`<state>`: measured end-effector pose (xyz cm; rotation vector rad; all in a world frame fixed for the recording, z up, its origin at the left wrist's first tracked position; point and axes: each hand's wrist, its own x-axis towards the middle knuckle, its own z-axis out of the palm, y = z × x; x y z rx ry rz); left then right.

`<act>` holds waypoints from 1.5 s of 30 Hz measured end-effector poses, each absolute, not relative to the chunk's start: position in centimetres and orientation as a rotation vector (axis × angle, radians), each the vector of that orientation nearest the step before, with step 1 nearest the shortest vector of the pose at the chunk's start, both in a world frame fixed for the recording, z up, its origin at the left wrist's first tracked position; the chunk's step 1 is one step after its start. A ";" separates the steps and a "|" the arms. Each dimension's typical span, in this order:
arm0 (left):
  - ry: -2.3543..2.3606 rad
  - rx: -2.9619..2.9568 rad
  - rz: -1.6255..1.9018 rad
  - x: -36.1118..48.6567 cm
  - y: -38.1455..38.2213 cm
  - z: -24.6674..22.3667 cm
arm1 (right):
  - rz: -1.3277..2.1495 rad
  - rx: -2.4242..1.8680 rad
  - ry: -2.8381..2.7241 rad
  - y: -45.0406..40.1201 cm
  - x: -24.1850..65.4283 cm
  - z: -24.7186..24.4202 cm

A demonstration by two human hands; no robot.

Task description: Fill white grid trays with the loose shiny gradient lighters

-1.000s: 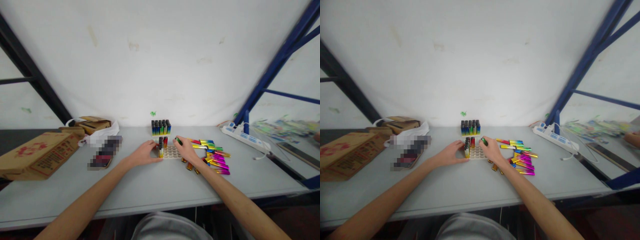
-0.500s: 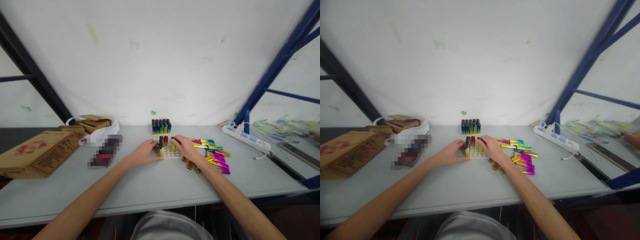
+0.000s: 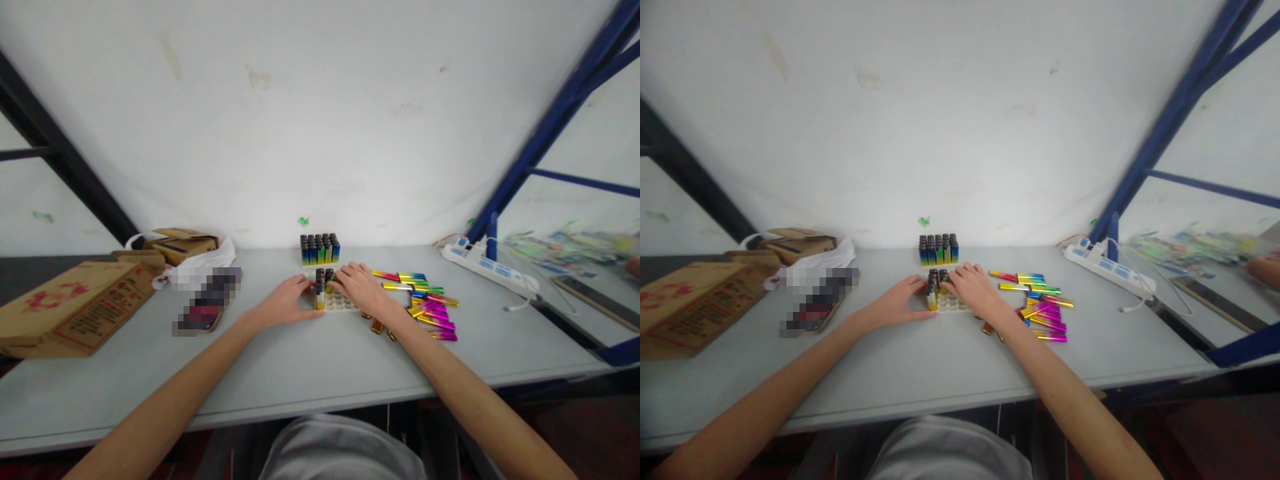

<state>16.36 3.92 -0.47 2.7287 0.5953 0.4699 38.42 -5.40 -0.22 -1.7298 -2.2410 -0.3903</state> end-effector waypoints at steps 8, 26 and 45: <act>0.620 2.728 0.462 16.4 3.9 -0.3 | -0.218 -1.767 -2.146 -6.3 43.0 1.3; 0.611 2.742 0.423 16.4 4.0 -0.2 | 0.199 -1.722 -1.558 -7.0 49.7 0.0; 0.592 2.734 0.424 16.3 4.0 -0.2 | 0.849 -1.306 -1.322 -6.6 41.2 0.0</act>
